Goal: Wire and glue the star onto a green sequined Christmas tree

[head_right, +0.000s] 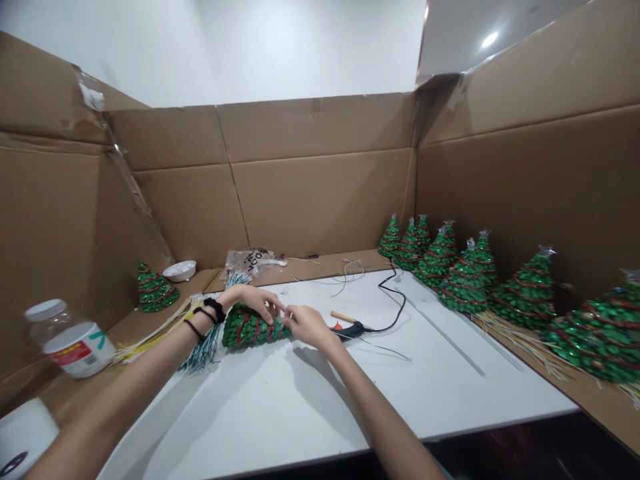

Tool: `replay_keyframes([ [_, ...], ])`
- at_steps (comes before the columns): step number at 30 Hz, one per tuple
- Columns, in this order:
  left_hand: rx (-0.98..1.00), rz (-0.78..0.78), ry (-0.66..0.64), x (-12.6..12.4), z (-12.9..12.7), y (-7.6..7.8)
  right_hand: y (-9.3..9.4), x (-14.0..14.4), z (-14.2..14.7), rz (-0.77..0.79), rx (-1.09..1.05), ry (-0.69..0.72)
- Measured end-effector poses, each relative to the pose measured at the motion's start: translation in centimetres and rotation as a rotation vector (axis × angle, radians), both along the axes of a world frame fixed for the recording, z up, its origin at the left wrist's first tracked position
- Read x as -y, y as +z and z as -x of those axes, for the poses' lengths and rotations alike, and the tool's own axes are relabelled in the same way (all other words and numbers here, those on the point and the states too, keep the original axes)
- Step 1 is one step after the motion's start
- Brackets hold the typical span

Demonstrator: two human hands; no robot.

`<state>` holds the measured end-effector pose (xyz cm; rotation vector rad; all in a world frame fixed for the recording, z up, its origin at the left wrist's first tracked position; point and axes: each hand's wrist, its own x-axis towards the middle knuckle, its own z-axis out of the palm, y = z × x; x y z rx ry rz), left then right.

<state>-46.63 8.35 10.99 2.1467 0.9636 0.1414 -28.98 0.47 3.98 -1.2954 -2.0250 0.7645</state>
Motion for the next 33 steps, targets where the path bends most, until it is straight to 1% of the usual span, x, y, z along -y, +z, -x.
replay_keyframes([
  [2,0.016,-0.139,0.002,1.4,0.0,0.2,-0.3,-0.4,0.0,0.014,-0.09,-0.037],
  [3,0.011,-0.257,0.017,2.4,-0.1,0.1,-0.4,-0.6,0.0,0.032,-0.14,-0.048],
  [5,-0.003,-0.543,0.101,4.4,-0.3,-0.6,-0.6,-1.0,0.0,0.088,-0.246,-0.051],
  [6,-0.023,-0.655,0.145,5.4,-0.5,-1.1,-0.6,-1.2,0.0,0.122,-0.299,-0.043],
  [7,-0.044,-0.735,0.181,6.2,-0.7,-1.7,-0.6,-1.3,0.0,0.156,-0.351,-0.031],
  [9,-0.062,-0.818,0.233,7.5,-1.0,-2.8,-0.5,-1.3,0.0,0.22,-0.445,-0.005],
  [12,-0.032,-0.893,0.279,8.3,-1.2,-4.1,-0.1,-1.1,0.1,0.306,-0.55,0.035],
  [17,0.018,-0.974,0.323,8.2,-0.9,-4.9,0.5,-0.6,0.2,0.395,-0.655,0.096],
  [19,0.025,-0.97,0.32,8.2,-0.7,-5.0,0.6,-0.3,0.3,0.414,-0.673,0.119],
  [22,0.069,-0.92,0.302,8.2,-0.5,-5.2,1.0,0.1,0.4,0.407,-0.684,0.137],
  [25,0.133,-0.867,0.275,8.3,-0.3,-5.2,1.4,0.5,0.4,0.374,-0.67,0.145],
  [27,0.135,-0.871,0.269,8.4,-0.1,-5.1,1.6,0.7,0.3,0.349,-0.648,0.159],
  [29,0.116,-0.891,0.291,8.4,-0.1,-5.1,1.7,0.7,0.2,0.321,-0.627,0.178],
  [31,0.102,-0.887,0.324,8.5,-0.1,-5.0,1.6,0.7,-0.1,0.231,-0.568,0.181],
  [33,0.086,-0.831,0.338,8.6,-0.1,-4.9,1.6,0.6,-0.3,0.111,-0.465,0.183],
])
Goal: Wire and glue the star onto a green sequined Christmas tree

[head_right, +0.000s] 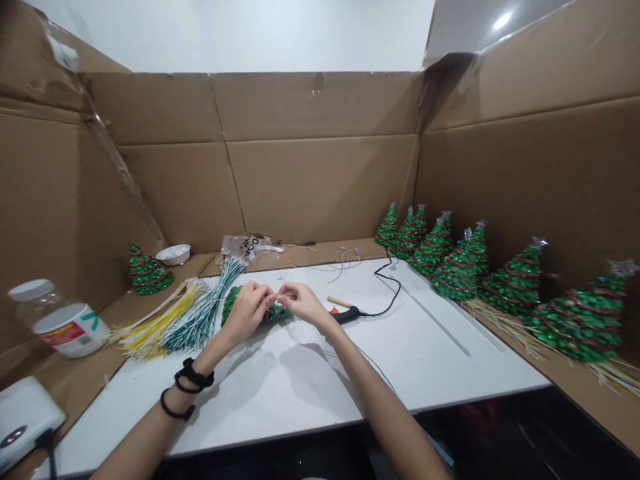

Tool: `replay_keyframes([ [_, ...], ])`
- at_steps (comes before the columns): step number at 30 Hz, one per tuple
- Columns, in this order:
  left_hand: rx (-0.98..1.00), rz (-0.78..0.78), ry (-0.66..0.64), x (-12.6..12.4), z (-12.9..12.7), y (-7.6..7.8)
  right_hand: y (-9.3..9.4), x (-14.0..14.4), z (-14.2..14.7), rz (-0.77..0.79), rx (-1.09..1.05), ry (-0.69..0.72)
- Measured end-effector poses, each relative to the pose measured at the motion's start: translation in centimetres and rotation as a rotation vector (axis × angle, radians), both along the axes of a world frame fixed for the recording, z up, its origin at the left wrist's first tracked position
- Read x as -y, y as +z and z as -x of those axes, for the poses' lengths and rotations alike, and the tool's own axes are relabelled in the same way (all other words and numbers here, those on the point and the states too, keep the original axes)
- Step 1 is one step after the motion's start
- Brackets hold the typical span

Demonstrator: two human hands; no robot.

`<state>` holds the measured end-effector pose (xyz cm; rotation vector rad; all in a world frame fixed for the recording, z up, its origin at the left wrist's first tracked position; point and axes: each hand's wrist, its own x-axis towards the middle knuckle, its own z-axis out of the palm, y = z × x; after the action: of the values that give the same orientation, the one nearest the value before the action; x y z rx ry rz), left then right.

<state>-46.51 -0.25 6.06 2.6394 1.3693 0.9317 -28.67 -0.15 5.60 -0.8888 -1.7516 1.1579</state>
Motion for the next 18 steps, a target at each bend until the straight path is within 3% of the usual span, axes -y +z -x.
replay_keyframes([
  [4,0.089,0.151,-0.011,0.6,0.9,0.9,-0.3,0.0,-0.4,-0.105,0.307,-0.053],
  [9,0.539,0.171,0.273,1.2,4.5,1.6,-1.8,0.0,-0.2,-0.071,0.541,-0.222],
  [13,0.752,0.453,0.323,1.1,7.4,0.6,-2.8,-0.2,0.1,-0.083,0.646,-0.277],
  [18,0.826,0.586,0.305,1.1,8.4,-1.2,-3.2,-0.1,0.4,-0.129,0.737,-0.314],
])
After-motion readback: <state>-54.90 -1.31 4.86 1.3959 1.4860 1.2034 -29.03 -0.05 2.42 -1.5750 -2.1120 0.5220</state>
